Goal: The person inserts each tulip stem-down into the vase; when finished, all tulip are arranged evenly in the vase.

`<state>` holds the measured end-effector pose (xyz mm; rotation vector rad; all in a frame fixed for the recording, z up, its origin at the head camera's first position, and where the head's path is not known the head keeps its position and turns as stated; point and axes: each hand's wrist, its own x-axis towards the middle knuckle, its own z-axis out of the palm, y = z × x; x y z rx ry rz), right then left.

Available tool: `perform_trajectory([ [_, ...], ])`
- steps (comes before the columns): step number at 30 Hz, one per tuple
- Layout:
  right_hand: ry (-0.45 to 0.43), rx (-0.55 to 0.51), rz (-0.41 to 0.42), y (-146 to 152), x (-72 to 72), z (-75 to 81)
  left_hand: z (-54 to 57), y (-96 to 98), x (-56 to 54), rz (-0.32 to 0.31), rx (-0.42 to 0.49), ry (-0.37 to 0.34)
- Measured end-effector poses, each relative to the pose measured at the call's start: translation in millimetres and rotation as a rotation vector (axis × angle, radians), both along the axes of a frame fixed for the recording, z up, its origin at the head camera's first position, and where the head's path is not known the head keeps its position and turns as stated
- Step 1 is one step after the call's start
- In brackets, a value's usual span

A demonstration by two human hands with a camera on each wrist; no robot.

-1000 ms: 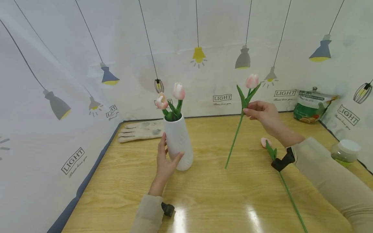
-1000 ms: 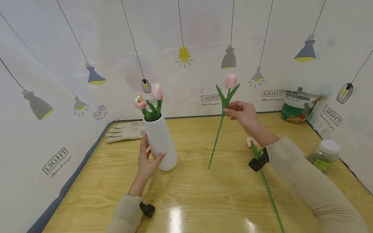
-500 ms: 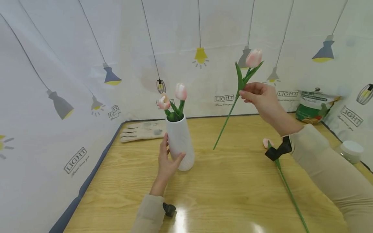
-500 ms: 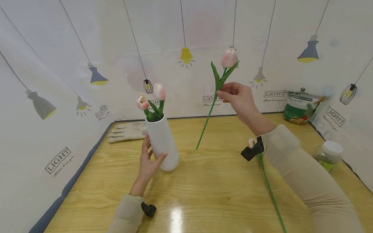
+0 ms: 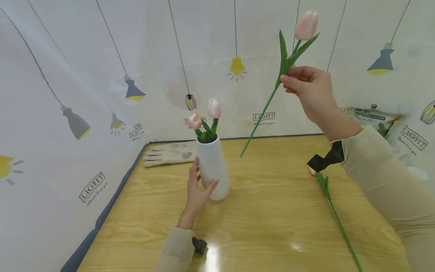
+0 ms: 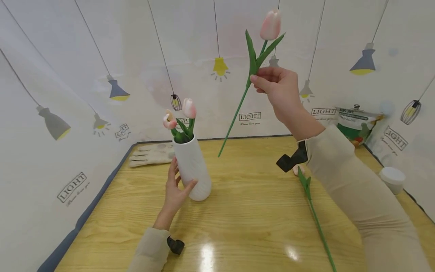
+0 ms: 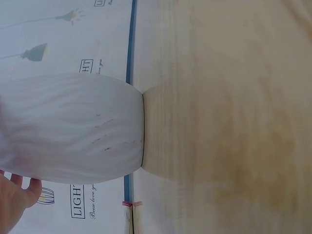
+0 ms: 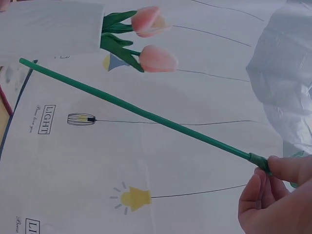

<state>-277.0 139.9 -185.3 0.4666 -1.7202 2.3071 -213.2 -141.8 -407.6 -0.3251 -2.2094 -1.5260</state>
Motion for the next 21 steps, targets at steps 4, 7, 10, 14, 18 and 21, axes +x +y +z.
perform_trajectory([
  [4, 0.03, -0.055, 0.02, -6.6, 4.3, 15.9, -0.6, 1.6, -0.4, 0.0, -0.002, -0.005],
  [7, 0.036, -0.075, 0.018, -9.3, 6.9, 24.3, -0.4, 2.1, -1.1, -0.008, -0.005, -0.008],
  [10, 0.014, -0.116, 0.017, -12.8, 8.5, 31.7, -0.5, 1.5, -1.7, -0.002, -0.005, -0.01],
  [14, -0.014, -0.193, 0.022, -20.5, 9.9, 40.9, -0.8, 0.8, -1.6, 0.007, -0.001, -0.014],
  [18, 0.01, -0.218, 0.013, -29.3, 11.8, 47.7, -1.4, 1.3, -0.6, 0.0, 0.002, -0.013],
  [21, 0.045, -0.199, -0.011, -36.7, 13.2, 50.8, -1.8, 1.3, -0.4, 0.005, 0.003, -0.006],
])
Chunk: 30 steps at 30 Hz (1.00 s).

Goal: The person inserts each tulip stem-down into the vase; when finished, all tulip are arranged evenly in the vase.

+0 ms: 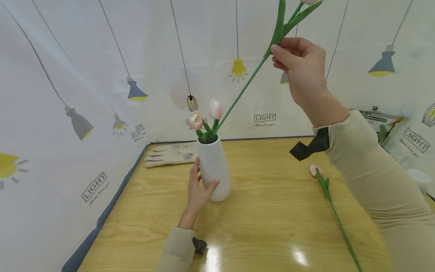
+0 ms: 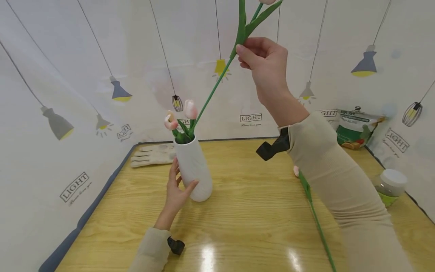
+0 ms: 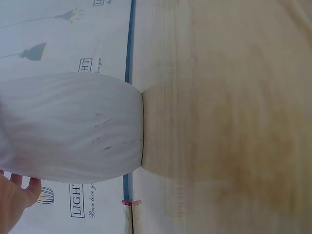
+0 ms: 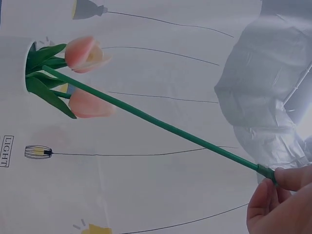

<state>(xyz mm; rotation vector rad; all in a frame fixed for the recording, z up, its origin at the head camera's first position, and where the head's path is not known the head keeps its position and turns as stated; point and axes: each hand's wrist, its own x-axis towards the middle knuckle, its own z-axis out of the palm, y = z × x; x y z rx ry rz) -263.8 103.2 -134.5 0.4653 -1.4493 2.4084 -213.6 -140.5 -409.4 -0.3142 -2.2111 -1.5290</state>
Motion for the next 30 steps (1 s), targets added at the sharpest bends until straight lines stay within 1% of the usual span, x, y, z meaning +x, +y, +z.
perform_trajectory([
  [3, 0.026, 0.032, -0.029, -6.9, 1.0, 0.4, 0.2, -0.1, -1.3, 0.003, -0.001, 0.007],
  [7, 0.051, 0.074, -0.036, -13.8, 1.8, -2.9, 0.7, 0.3, -2.8, -0.005, -0.008, 0.0],
  [10, 0.073, 0.138, -0.044, -18.1, 1.3, -7.2, 0.5, 0.4, -3.2, -0.003, -0.01, -0.008],
  [13, 0.087, 0.204, -0.055, -22.0, 0.2, -12.7, 0.3, 0.7, -3.8, -0.005, -0.011, 0.0],
  [19, 0.092, 0.305, -0.06, -31.3, -3.7, -26.0, -0.1, 0.9, -4.8, -0.014, -0.014, 0.017],
  [26, 0.103, 0.486, -0.052, -41.4, -9.4, -40.7, 0.1, 2.2, -4.8, -0.004, -0.017, 0.01],
  [30, 0.09, 0.516, -0.049, -42.6, -11.8, -45.6, 1.3, 3.6, -3.8, 0.001, -0.02, 0.01],
])
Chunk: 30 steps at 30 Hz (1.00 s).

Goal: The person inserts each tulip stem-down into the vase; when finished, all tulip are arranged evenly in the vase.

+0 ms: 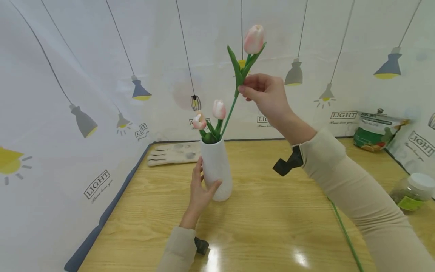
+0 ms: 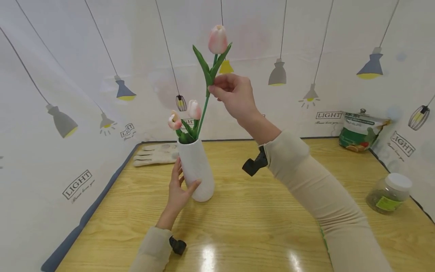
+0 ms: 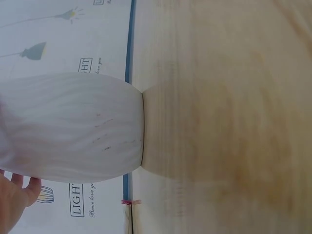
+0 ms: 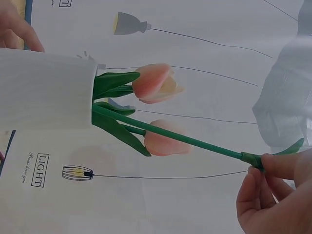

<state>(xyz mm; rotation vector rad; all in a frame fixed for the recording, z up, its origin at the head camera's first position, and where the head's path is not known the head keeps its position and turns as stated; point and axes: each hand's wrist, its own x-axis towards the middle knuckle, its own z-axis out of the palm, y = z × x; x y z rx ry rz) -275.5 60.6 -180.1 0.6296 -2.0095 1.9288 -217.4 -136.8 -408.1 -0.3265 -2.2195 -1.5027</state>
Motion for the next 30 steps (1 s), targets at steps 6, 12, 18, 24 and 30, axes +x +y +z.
perform_trajectory([
  [6, -0.03, 0.023, -0.001, -3.5, -3.1, -9.1, 0.5, -0.4, 1.3, 0.008, -0.014, 0.01],
  [12, -0.056, 0.103, 0.007, -9.9, -7.6, -22.5, 1.4, 0.2, 1.6, 0.006, -0.023, 0.015],
  [18, -0.079, 0.144, 0.022, -16.9, -9.0, -30.7, 1.4, 0.8, 2.6, 0.012, -0.014, -0.031],
  [24, -0.089, 0.244, 0.048, -22.6, -9.5, -40.3, 1.7, 0.3, 2.3, 0.01, -0.014, -0.032],
  [30, -0.066, 0.321, 0.103, -27.7, -13.4, -53.9, 1.1, 0.0, 0.9, 0.005, -0.018, -0.033],
])
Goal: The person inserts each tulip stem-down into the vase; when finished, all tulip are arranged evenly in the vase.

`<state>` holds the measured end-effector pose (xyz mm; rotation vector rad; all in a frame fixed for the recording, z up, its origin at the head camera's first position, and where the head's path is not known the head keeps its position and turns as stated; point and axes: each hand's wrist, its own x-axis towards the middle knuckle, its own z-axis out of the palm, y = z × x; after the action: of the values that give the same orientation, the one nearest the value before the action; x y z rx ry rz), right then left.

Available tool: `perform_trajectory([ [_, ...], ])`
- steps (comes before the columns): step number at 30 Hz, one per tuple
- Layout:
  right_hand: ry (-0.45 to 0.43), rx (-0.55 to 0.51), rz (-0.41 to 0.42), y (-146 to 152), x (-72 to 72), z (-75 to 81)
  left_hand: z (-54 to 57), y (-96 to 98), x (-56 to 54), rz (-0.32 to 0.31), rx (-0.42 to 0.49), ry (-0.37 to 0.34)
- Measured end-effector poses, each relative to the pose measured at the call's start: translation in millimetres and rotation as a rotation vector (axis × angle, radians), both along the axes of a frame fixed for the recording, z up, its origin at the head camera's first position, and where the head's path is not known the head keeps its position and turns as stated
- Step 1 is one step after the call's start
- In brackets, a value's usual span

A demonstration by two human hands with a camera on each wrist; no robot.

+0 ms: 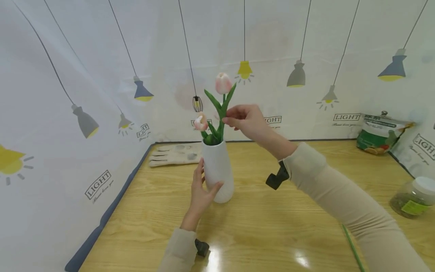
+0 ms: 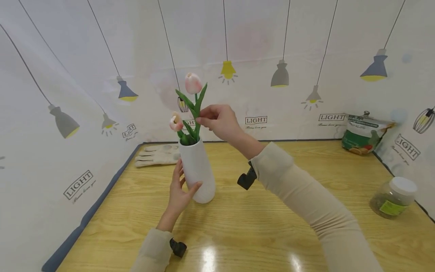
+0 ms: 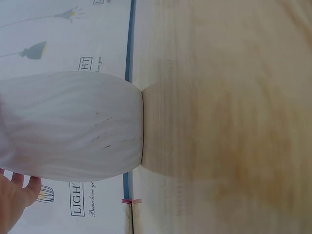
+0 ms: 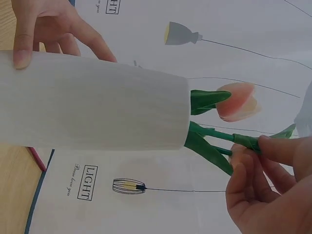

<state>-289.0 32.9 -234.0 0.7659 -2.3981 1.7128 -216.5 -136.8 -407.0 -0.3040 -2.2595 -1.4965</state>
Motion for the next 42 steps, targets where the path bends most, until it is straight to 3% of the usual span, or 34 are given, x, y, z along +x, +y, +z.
perform_trajectory([
  [7, -0.017, 0.053, 0.068, -4.4, 0.0, -13.9, 1.0, -0.7, 0.6, -0.013, -0.006, 0.011],
  [16, -0.062, 0.128, 0.061, -7.0, -1.8, -26.3, -1.1, -1.4, -1.4, -0.02, -0.002, 0.014],
  [30, -0.08, 0.151, 0.043, -7.1, -6.2, -40.7, 2.6, -0.2, 1.2, -0.011, -0.001, 0.02],
  [37, -0.068, 0.205, 0.032, -7.2, -5.4, -39.6, 1.5, -0.1, 1.1, -0.011, 0.003, 0.024],
  [42, -0.012, 0.233, 0.013, -8.4, -4.4, -39.9, 0.9, 0.2, 1.1, -0.022, 0.005, 0.026],
])
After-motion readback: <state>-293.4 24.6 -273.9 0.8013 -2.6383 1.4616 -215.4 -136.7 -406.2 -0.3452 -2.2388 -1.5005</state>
